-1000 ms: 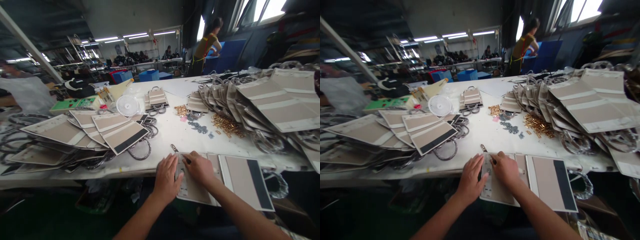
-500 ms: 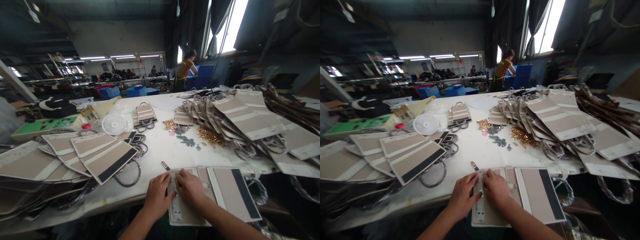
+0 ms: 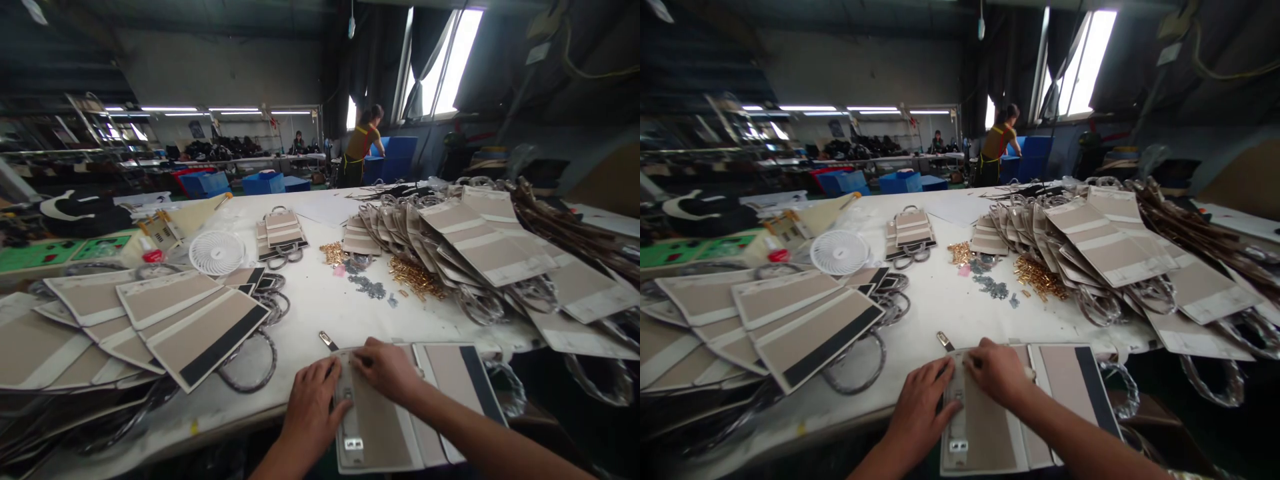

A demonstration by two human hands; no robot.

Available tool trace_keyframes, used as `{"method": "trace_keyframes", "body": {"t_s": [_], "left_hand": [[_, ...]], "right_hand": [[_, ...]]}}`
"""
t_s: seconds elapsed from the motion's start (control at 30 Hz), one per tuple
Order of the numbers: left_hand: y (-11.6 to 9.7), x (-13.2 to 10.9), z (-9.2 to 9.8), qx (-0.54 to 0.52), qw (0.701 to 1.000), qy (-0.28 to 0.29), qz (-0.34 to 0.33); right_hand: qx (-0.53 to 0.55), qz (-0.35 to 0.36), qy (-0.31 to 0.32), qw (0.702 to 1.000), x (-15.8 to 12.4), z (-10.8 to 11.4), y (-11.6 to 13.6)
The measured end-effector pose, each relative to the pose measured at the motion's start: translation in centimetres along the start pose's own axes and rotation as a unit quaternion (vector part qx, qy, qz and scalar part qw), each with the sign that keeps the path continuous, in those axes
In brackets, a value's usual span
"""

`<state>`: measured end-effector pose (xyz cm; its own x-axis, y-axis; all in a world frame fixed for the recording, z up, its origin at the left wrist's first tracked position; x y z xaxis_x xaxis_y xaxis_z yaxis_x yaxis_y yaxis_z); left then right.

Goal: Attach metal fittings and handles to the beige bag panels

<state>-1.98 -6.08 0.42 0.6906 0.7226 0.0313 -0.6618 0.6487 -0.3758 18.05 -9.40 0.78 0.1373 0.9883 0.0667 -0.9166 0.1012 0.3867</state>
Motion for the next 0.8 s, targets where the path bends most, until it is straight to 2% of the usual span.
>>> {"method": "trace_keyframes", "body": {"t_s": [0.13, 0.2, 0.27, 0.47, 0.8], "left_hand": [[0.7, -0.1, -0.6, -0.028, 1.000, -0.008, -0.004], [1.0, -0.1, -0.8, -0.034, 0.999, -0.007, -0.001], [1.2, -0.1, -1.0, -0.036, 0.999, -0.004, 0.007], [1.6, -0.3, -1.7, -0.023, 0.999, -0.018, 0.014], [1.2, -0.7, -1.3, -0.034, 0.999, -0.029, 0.004]], "right_hand": [[-0.034, -0.153, -0.050, 0.986, 4.0, 4.3, -7.2], [-0.056, -0.200, -0.042, 0.977, 5.8, 5.1, -10.3], [-0.069, -0.234, -0.031, 0.969, 7.0, 5.0, -12.5], [-0.080, -0.270, -0.020, 0.959, 7.9, 3.1, -14.6], [-0.059, -0.250, 0.020, 0.966, 10.1, 2.7, -17.3]]}}
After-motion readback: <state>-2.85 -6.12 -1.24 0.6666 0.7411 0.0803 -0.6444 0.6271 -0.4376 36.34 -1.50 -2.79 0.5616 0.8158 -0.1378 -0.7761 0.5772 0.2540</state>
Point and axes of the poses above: each hand's wrist, its own x-axis towards the middle knuckle, its own z-axis out of the back of the hand, y = z × x, the point moved 4 cm from there along x, towards the middle knuckle, and after that the axes turned 3 degrees about z, right-handed, at the moved point
